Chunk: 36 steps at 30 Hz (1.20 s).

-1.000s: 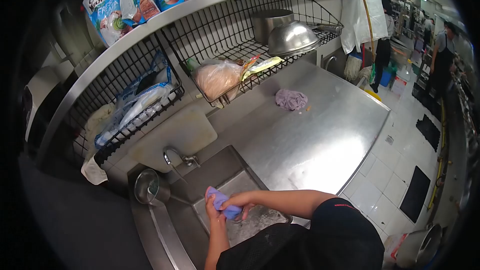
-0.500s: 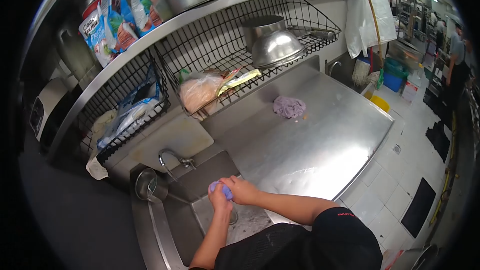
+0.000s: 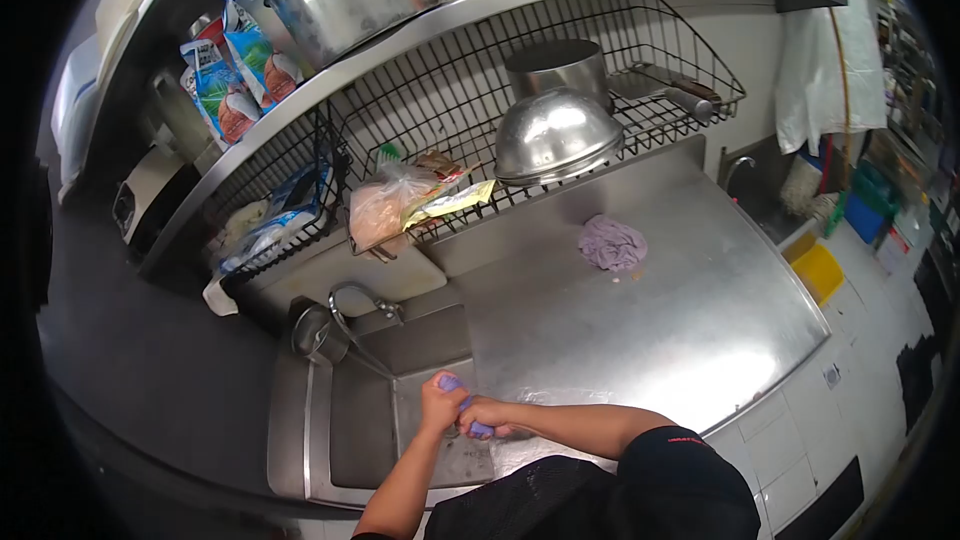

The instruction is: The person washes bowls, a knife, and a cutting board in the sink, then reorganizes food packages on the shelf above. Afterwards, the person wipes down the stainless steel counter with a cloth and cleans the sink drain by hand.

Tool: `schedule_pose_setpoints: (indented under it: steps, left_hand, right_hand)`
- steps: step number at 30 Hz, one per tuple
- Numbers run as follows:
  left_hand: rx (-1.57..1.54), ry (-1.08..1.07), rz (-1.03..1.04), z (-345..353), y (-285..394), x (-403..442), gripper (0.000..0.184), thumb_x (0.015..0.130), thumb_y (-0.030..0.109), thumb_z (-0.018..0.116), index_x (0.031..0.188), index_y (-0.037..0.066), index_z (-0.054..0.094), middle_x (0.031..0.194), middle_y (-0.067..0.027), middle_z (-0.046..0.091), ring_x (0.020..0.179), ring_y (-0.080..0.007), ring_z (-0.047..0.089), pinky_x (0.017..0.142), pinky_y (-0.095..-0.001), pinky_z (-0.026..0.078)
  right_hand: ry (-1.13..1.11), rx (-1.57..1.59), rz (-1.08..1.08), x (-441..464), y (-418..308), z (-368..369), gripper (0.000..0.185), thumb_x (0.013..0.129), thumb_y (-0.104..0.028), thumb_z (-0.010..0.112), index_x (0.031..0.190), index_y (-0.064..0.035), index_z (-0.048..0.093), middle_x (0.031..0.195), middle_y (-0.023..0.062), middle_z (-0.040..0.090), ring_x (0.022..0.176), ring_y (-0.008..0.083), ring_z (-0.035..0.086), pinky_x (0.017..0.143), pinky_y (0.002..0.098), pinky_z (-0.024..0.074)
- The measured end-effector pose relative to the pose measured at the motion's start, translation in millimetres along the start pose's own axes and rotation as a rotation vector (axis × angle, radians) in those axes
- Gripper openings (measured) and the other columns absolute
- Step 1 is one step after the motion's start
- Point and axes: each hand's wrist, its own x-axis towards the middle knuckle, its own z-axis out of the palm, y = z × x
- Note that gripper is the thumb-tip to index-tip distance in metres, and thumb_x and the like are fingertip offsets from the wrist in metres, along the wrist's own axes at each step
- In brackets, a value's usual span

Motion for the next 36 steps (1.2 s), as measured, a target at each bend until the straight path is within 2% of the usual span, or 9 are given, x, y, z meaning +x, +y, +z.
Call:
schedule_pose_setpoints:
  steps: [8,12,14,17,20,24,26,29,36]
  left_hand:
    - [-0.028,-0.042,-0.011,21.8,13.7,-0.4,0.023,0.065,0.012,0.069,0.082,0.002,0.057,0.065,-0.0022,0.054,0.06,-0.0099,0.05,0.054,-0.0263,0.043]
    - [0.676,-0.285,0.299,49.3,74.1,22.3,0.05,0.071,0.034,0.074,0.106,0.003,0.056,0.09,-0.0118,0.06,0.08,-0.021,0.059,0.069,-0.0336,0.048]
    - [0.811,-0.09,0.664,51.4,155.9,31.8,0.049,0.07,0.031,0.074,0.109,0.006,0.058,0.096,-0.014,0.059,0.083,-0.0259,0.059,0.071,-0.0355,0.048]
    - [0.648,0.028,0.861,44.5,241.6,56.1,0.032,0.063,0.014,0.075,0.09,0.006,0.062,0.087,-0.0101,0.058,0.081,-0.0273,0.056,0.073,-0.0346,0.046]
    - [0.982,0.158,1.03,40.7,297.1,80.4,0.035,0.061,0.015,0.075,0.094,0.01,0.063,0.1,-0.0116,0.056,0.098,-0.0292,0.054,0.083,-0.0412,0.042]
    - [1.13,-0.102,0.794,31.9,291.8,134.8,0.031,0.067,0.016,0.07,0.097,0.01,0.064,0.102,-0.0119,0.058,0.098,-0.0301,0.055,0.083,-0.0402,0.044]
    - [1.146,-0.084,0.705,30.7,293.8,136.1,0.028,0.07,0.013,0.066,0.097,0.01,0.065,0.1,-0.0126,0.059,0.096,-0.0303,0.057,0.082,-0.0389,0.046]
    - [1.115,-0.104,0.714,27.1,289.8,146.3,0.026,0.068,0.017,0.069,0.093,0.01,0.065,0.099,-0.0124,0.059,0.094,-0.0306,0.057,0.081,-0.0391,0.045]
    - [0.739,-0.04,0.747,10.1,296.4,146.7,0.015,0.069,0.009,0.066,0.082,0.002,0.061,0.072,-0.0158,0.058,0.076,-0.0342,0.057,0.066,-0.0391,0.044]
  right_hand:
    - [-0.14,-0.051,0.191,-46.1,-39.2,-20.0,0.008,0.069,-0.006,0.061,0.074,-0.0056,0.055,0.06,0.0046,0.051,0.044,0.0115,0.046,0.034,0.0243,0.0295]
    - [0.135,-0.274,-0.137,-135.9,-72.9,-53.7,0.046,0.071,-0.009,0.069,0.112,-0.0024,0.051,0.101,0.0076,0.059,0.092,0.0159,0.057,0.079,0.0291,0.0466]
    - [0.104,-0.133,-0.378,-201.3,-98.7,-40.2,0.063,0.067,-0.005,0.072,0.124,-0.0027,0.044,0.116,0.0074,0.054,0.11,0.0178,0.049,0.097,0.0304,0.0369]
    - [0.481,-0.41,-0.394,-270.8,-68.6,-90.3,0.07,0.06,-0.004,0.076,0.122,-0.002,0.044,0.115,0.0085,0.055,0.107,0.0187,0.051,0.096,0.0302,0.038]
    - [0.793,-0.593,-0.325,-351.2,-70.6,-114.8,0.078,0.053,-0.009,0.079,0.122,-0.0013,0.042,0.11,0.0097,0.056,0.102,0.0202,0.054,0.092,0.0319,0.0425]
    - [1.15,-0.774,-0.391,-431.0,-169.2,-48.5,0.084,0.053,-0.019,0.077,0.126,-0.0038,0.04,0.112,0.012,0.053,0.106,0.0221,0.052,0.094,0.0352,0.0409]
    - [1.297,-1.088,-0.907,-452.5,-197.5,-74.9,0.093,0.059,-0.027,0.077,0.136,-0.0067,0.029,0.133,0.0149,0.034,0.123,0.0248,0.035,0.101,0.0367,0.0322]
    - [1.341,-1.025,-1.292,-450.5,-287.8,-38.6,0.085,0.071,-0.033,0.073,0.136,-0.0047,0.026,0.128,0.012,0.038,0.117,0.0248,0.041,0.099,0.0348,0.0325]
    - [1.657,-1.323,-0.859,-400.2,-429.5,-112.3,0.068,0.073,-0.023,0.068,0.129,0.002,0.039,0.118,0.0249,0.052,0.11,0.0334,0.051,0.093,0.0363,0.0394]
